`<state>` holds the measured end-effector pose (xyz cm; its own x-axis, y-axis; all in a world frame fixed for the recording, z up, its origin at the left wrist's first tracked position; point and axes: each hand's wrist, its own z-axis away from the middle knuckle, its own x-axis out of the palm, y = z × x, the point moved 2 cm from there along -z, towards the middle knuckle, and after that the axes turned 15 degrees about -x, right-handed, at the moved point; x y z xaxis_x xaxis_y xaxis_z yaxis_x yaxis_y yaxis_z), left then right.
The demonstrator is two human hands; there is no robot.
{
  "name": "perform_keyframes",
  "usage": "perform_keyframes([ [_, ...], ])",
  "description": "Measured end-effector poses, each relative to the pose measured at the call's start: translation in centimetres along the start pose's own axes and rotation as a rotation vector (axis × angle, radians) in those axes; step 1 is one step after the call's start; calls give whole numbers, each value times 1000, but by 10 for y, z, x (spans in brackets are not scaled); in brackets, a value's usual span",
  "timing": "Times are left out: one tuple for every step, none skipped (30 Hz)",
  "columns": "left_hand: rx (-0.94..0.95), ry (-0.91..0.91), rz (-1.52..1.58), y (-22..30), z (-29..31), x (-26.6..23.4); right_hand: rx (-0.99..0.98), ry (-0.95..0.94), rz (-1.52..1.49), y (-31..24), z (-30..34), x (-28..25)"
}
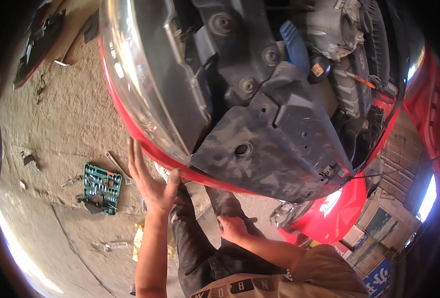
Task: The person removes a black plastic cover from the front of a red car, then uses a ratchet to tighten bolts on the engine bay area. The person closes the hood at the end.
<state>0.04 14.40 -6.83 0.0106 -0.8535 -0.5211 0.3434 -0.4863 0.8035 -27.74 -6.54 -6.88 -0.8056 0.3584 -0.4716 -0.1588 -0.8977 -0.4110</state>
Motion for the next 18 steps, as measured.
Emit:
perform_keyframes([
  [4,37,79,6,-3,1,3,1,1,2,0,0],
  [8,72,156,12,-6,2,5,2,0,3,0,0],
  [37,109,211,21,-10,2,-11,14,7,6,2,3],
  [25,169,266,29,-13,6,-26,27,18,9,4,7],
  [-25,250,340,41,-18,11,-43,40,28,13,7,10],
  [-75,325,414,54,-23,19,-33,35,21,13,7,9],
  [-94,370,432,70,-29,30,-26,29,15,14,8,8],
  [-126,413,441,92,-34,40,-22,20,5,13,9,5],
  [-155,440,428,96,-34,42,-26,31,5,12,11,2],
  [-179,467,409,98,-31,44,-33,44,-1,10,12,-1],
  [-155,469,364,98,-29,46,-41,56,-6,10,13,-2],
  [-132,473,319,93,-28,46,-34,56,-24,14,12,-1],
  [-110,472,275,89,-27,46,-22,56,-45,20,13,2],
  [-118,480,264,88,-25,45,-11,54,-63,25,13,5],
  [-126,489,254,87,-24,43,-17,73,-56,26,15,10],
  [-135,506,240,84,-23,40,-30,90,-68,27,17,8],
  [-131,526,218,77,-23,33,-36,110,-78,26,20,2],
  [-177,573,266,77,-18,32,-42,129,-87,28,22,-2],
])
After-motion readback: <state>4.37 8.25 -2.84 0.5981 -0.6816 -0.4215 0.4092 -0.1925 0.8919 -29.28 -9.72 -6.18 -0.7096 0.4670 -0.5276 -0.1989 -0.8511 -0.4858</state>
